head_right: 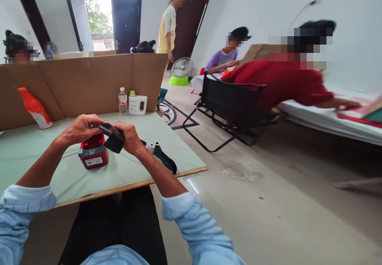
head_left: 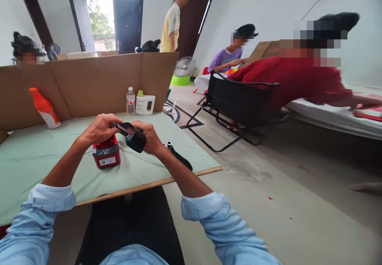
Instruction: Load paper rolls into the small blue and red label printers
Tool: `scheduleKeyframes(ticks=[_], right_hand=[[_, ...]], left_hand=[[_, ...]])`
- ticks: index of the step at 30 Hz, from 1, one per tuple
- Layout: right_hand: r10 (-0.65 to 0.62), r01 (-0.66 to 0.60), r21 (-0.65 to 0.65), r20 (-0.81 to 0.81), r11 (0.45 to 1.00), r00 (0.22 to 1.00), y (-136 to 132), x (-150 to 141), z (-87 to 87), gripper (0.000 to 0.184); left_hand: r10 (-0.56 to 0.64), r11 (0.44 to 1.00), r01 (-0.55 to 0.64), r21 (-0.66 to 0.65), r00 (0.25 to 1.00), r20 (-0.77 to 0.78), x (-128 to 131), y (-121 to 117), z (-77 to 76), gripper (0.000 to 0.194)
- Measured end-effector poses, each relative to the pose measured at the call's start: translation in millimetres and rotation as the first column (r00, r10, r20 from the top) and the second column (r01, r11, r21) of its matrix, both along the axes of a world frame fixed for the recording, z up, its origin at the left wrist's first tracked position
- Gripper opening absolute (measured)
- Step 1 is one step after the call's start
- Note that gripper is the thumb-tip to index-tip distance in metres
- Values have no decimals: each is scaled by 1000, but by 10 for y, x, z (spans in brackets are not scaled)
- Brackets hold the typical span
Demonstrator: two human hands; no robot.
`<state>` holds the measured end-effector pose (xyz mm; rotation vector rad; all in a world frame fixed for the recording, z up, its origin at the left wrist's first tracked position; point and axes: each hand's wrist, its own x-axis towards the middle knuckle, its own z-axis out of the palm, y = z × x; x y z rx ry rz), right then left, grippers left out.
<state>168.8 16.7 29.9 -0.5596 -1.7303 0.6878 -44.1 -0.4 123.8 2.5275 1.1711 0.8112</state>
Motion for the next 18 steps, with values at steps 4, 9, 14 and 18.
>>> scheduleKeyframes(ticks=[4, 9, 14, 18], right_hand=[[142, -126, -88, 199, 988, 970, 249, -392, -74, 19], [139, -94, -117, 471, 989, 871, 378, -626, -215, 26], [49, -24, -48, 660, 999, 750, 387, -696, -238, 33], [-15, 8, 13, 774, 1000, 633, 379, -769, -227, 38]], left_hand=[[127, 991, -126, -37, 991, 38, -446, 6, -412, 24], [240, 968, -238, -80, 970, 21, -707, 54, -923, 24], [304, 947, -307, -99, 952, -43, -738, 108, -1096, 33], [313, 936, -325, -133, 944, -107, -750, 146, -1104, 38]])
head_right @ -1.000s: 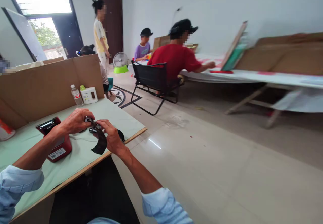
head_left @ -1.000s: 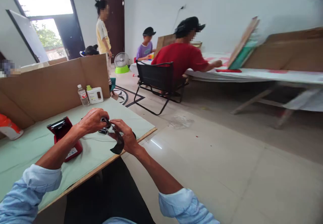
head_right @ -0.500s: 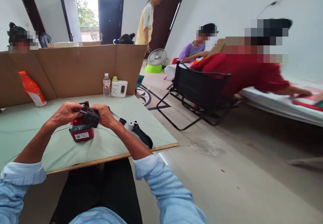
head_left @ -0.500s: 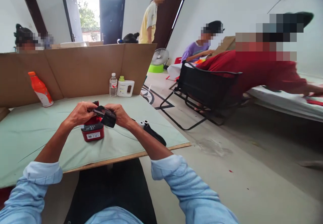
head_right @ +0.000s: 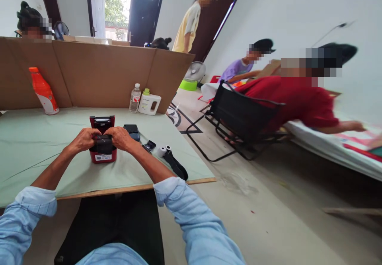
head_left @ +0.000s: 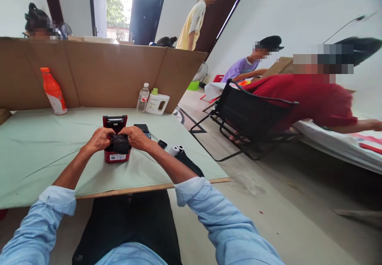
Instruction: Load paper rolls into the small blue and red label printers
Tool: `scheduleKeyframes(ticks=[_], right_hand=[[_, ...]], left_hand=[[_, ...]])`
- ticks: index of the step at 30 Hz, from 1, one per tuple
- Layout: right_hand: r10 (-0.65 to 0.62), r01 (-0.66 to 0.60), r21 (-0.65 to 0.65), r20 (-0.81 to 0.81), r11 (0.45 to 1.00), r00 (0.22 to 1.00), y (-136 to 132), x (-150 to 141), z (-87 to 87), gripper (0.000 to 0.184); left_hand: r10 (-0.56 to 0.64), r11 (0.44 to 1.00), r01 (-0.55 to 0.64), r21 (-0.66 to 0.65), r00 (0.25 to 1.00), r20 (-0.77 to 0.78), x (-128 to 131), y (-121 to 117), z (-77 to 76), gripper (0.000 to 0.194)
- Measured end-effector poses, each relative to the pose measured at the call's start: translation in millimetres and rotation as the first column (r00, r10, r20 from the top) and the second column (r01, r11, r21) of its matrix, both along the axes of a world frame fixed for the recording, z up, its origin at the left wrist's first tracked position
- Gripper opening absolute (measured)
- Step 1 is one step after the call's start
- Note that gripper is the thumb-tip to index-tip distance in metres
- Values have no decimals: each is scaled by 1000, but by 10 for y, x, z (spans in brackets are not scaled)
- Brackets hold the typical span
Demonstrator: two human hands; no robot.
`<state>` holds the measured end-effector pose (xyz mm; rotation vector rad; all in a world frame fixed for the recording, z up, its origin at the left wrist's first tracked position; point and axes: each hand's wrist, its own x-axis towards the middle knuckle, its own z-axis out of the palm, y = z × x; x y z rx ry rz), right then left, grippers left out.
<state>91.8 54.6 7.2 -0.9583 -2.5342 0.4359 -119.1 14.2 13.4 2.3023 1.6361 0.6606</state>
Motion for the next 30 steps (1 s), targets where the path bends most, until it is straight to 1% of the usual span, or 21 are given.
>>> scheduleKeyframes(ticks=[3, 5, 11, 15, 20, 25, 27, 30], right_hand=[[-13, 12, 14, 94, 1000, 995, -24, -48, -16, 38], [-21, 19, 22, 128, 1000, 991, -48, -67, -35, 37], [-6, -1, 36, 197, 999, 980, -91, -92, -43, 38], [-45, 27, 68, 265, 997, 963, -75, -120, 6, 37], [-71, 57, 65, 228, 996, 971, -51, -156, 21, 38], [-44, 28, 85, 196, 996, 980, -54, -149, -38, 36], [-23, 6, 86, 203, 996, 979, -57, -138, -52, 35], [5, -22, 75, 214, 997, 977, -57, -121, -55, 31]], left_hand=[[-5, 999, 3, -55, 1000, -30, -17, 16, 7, 44], [-3, 997, 0, -78, 999, -37, -25, 19, 10, 45], [20, 995, -26, -98, 998, -64, -12, 6, 18, 42], [55, 993, -67, -96, 991, -123, 13, 26, 17, 36], [100, 991, -112, -78, 985, -143, 18, 99, -9, 35], [148, 987, -155, -38, 979, -139, 19, 181, -48, 32], [127, 990, -132, -38, 985, -115, 24, 199, -53, 30], [55, 993, -60, -97, 997, -51, 18, 188, -36, 27]])
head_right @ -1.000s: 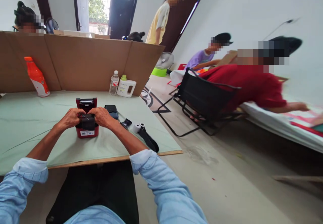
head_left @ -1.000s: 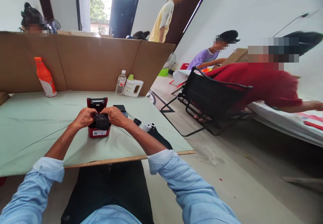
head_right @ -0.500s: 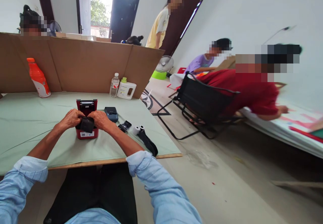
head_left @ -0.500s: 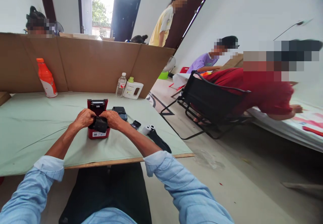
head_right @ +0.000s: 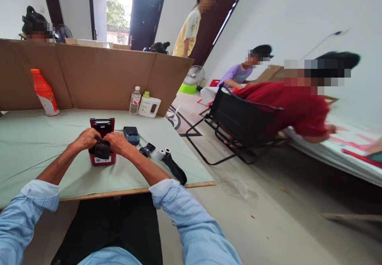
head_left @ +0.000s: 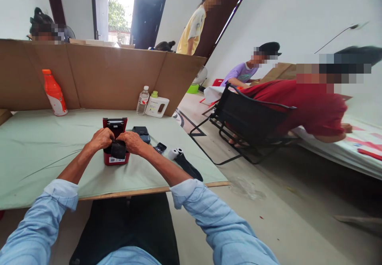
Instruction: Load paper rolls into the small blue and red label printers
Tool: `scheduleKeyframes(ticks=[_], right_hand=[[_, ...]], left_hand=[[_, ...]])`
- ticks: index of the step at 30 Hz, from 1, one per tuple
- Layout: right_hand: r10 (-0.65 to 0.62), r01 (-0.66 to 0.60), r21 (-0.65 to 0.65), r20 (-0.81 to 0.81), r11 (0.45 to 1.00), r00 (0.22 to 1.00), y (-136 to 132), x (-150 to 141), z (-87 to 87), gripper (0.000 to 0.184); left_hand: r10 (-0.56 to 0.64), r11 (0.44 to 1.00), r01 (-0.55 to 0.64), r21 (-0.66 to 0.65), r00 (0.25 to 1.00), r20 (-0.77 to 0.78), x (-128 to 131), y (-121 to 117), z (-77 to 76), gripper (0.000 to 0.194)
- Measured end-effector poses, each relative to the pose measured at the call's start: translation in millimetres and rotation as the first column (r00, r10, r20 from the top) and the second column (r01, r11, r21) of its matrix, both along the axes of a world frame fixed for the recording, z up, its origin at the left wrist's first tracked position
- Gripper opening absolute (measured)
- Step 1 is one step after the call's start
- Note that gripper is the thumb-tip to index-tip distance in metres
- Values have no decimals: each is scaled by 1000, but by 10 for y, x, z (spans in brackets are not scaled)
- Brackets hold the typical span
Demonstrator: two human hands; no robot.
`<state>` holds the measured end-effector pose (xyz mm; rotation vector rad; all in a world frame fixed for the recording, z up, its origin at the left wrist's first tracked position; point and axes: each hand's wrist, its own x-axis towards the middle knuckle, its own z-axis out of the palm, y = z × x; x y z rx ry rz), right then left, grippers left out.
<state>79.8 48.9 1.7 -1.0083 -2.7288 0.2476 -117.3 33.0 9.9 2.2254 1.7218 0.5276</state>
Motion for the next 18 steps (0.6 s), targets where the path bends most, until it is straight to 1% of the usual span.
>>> scheduleKeyframes(ticks=[3, 4, 5, 6, 7, 8, 10, 11, 12, 13, 15, 16, 18], right_hand=[[7, -7, -12, -16, 1000, 1000, -2, 19, -12, 32], [6, -7, -7, -30, 1000, 1000, -7, 26, -25, 36], [9, -9, 6, -53, 1000, 999, -15, 34, -43, 40], [15, -13, 24, -83, 1000, 996, -27, 41, -66, 44], [23, -18, 45, -120, 999, 992, -43, 48, -94, 46], [32, -21, 69, -160, 997, 987, -63, 54, -125, 46], [47, -21, 116, -230, 993, 972, -116, 63, -197, 42], [53, -18, 140, -252, 990, 966, -147, 66, -235, 41], [60, -16, 164, -264, 986, 963, -182, 68, -273, 40], [70, -19, 189, -267, 982, 961, -219, 71, -310, 41], [95, -33, 238, -253, 971, 963, -295, 81, -382, 43], [106, -40, 258, -246, 965, 964, -331, 88, -416, 44], [119, -46, 284, -246, 958, 962, -391, 105, -481, 48]], left_hand=[[-80, 993, 89, -77, 991, 105, -66, -41, 37, 27], [-87, 992, 98, -79, 987, 135, -107, -51, 48, 28], [-73, 995, 83, -60, 985, 155, -156, -56, 57, 28], [-37, 999, 41, -17, 985, 166, -211, -52, 62, 28], [20, 999, -28, 45, 985, 174, -267, -39, 64, 28], [92, 986, -115, 117, 978, 187, -319, -15, 62, 29], [226, 931, -285, 228, 941, 253, -396, 63, 48, 39], [264, 909, -342, 238, 915, 304, -415, 113, 37, 48], [275, 906, -366, 215, 892, 359, -422, 166, 24, 58], [263, 918, -357, 170, 872, 412, -419, 217, 11, 66], [195, 959, -272, 85, 843, 501, -397, 295, -21, 74], [159, 971, -229, 68, 832, 532, -385, 314, -38, 73], [105, 979, -186, 87, 818, 565, -374, 296, -77, 68]])
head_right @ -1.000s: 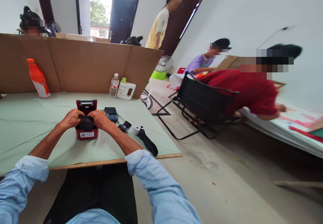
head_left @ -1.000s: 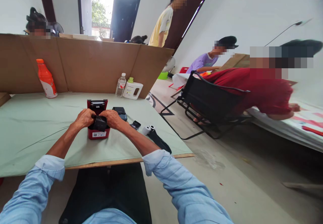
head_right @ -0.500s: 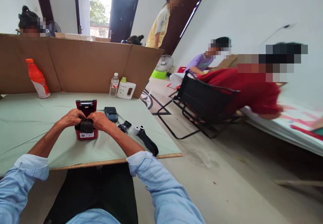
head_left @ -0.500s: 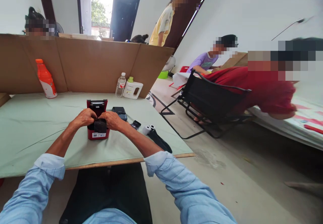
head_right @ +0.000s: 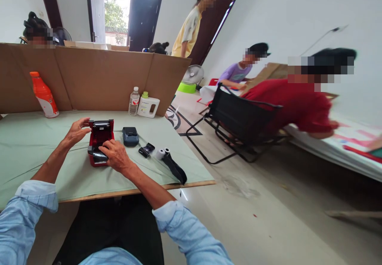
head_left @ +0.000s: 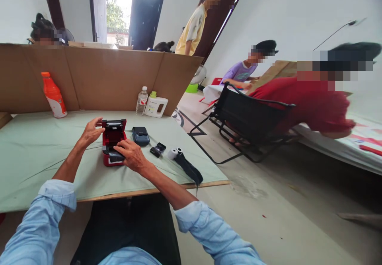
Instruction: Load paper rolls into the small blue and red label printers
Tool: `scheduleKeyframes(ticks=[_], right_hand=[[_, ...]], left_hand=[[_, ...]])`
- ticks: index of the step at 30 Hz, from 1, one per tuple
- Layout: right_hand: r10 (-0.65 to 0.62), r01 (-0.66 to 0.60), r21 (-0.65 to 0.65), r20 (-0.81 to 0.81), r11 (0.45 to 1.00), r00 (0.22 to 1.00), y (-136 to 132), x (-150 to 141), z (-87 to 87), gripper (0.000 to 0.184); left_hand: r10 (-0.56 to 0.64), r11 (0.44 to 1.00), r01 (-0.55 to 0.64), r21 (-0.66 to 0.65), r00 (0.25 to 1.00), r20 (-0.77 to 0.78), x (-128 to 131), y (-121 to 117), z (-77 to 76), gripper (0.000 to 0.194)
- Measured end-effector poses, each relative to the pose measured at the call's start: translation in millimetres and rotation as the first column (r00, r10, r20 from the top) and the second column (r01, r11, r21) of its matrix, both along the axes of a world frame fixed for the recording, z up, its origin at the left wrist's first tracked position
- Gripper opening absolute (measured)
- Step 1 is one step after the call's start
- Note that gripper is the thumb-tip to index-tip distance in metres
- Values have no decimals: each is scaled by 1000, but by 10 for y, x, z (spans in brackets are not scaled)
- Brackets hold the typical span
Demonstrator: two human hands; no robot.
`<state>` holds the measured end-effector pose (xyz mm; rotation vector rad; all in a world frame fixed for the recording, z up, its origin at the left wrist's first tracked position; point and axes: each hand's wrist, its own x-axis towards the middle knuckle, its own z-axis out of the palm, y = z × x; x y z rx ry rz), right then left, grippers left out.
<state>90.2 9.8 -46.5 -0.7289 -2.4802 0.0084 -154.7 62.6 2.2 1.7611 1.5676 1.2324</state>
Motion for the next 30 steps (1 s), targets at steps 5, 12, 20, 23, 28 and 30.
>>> scheduleKeyframes(ticks=[5, 12, 20, 23, 28, 30], right_hand=[[-8, 10, 24, -50, 1000, 999, -73, 24, -138, 53], [-37, 40, 44, -78, 998, 996, -142, -6, -184, 44], [-158, 143, -94, -173, 985, 972, -47, 83, -181, 93], [-207, 183, -198, -111, 963, 972, 25, 145, -212, 99], [-204, 180, -253, -73, 951, 976, 54, 177, -258, 85], [-194, 162, -266, -101, 950, 976, 56, 171, -264, 80]], left_hand=[[-88, 990, 98, 106, 991, -100, -34, -336, -89, 48], [-257, 960, 279, 37, 923, -286, -125, -849, -165, 55], [-116, 987, 149, 56, 915, -385, -74, -944, -421, 72], [-76, 992, 108, 64, 920, -384, -27, -963, -508, 72], [-20, 994, 63, 92, 911, -411, 30, -976, -555, 72], [-16, 993, 63, 97, 906, -423, 36, -969, -547, 70]])
